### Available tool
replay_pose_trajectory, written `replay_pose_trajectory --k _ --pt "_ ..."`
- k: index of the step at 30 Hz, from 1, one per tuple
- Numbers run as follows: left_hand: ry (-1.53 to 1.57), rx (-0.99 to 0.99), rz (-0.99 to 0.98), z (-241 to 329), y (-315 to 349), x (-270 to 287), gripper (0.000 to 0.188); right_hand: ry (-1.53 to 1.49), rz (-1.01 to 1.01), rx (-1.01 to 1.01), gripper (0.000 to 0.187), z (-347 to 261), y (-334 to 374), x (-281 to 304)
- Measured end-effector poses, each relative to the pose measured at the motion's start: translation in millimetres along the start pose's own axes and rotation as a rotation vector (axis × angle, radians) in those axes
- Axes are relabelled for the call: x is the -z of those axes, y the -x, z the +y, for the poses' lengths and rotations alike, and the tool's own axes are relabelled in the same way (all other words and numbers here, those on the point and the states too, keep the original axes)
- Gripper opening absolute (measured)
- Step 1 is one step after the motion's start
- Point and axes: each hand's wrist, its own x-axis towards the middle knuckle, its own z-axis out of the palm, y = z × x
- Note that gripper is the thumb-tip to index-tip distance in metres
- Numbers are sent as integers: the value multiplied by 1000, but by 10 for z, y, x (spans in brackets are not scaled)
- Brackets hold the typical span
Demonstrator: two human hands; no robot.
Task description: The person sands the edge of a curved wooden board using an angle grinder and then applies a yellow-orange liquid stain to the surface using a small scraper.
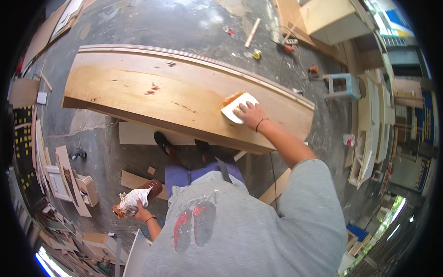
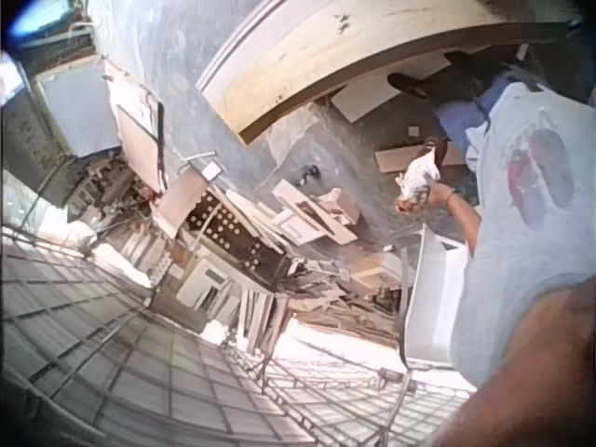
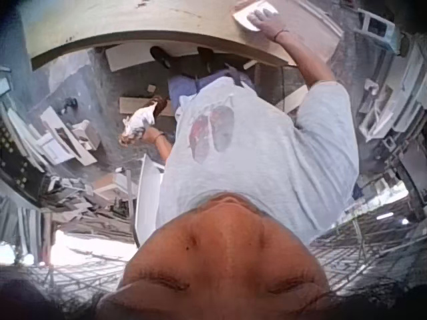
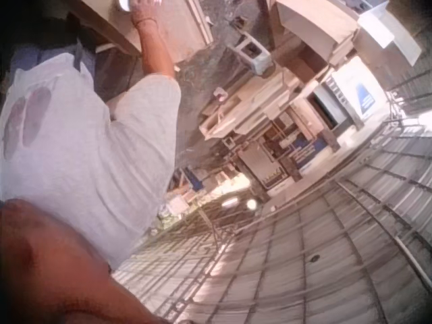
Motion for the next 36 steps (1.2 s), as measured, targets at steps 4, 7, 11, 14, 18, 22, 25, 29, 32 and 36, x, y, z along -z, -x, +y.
replay_pose_trajectory --k 4,7,11,14,18,22,25,29,32,36 --pt "-69 37 -27 169 197 11 69 20 -84 -115 45 -141 1087 -260" --pt "-29 -47 -1 322 317 -3 67 -119 -111 -136 40 -108 1213 -48" --pt "-157 -124 17 455 425 -19 67 -144 147 83 32 -451 265 294" --pt "-28 -207 -22 466 460 -82 68 -169 123 127 28 -857 -556 253" --pt "-50 -201 -74 401 497 -102 68 -106 -63 167 25 -684 -663 -17" --pt "-132 -159 -35 312 615 -93 66 -116 -243 117 35 -15 280 -110" --pt "-91 -155 3 262 705 -135 65 -94 -367 -25 37 416 988 -71" --pt "-39 -127 -69 185 788 -153 66 -249 -421 -369 40 663 1097 -184" --pt "-61 -143 -73 145 868 -142 67 -402 -292 -453 42 295 777 -341" --pt "-37 -222 -94 172 1023 -149 67 -311 -230 -100 40 -602 750 -253"
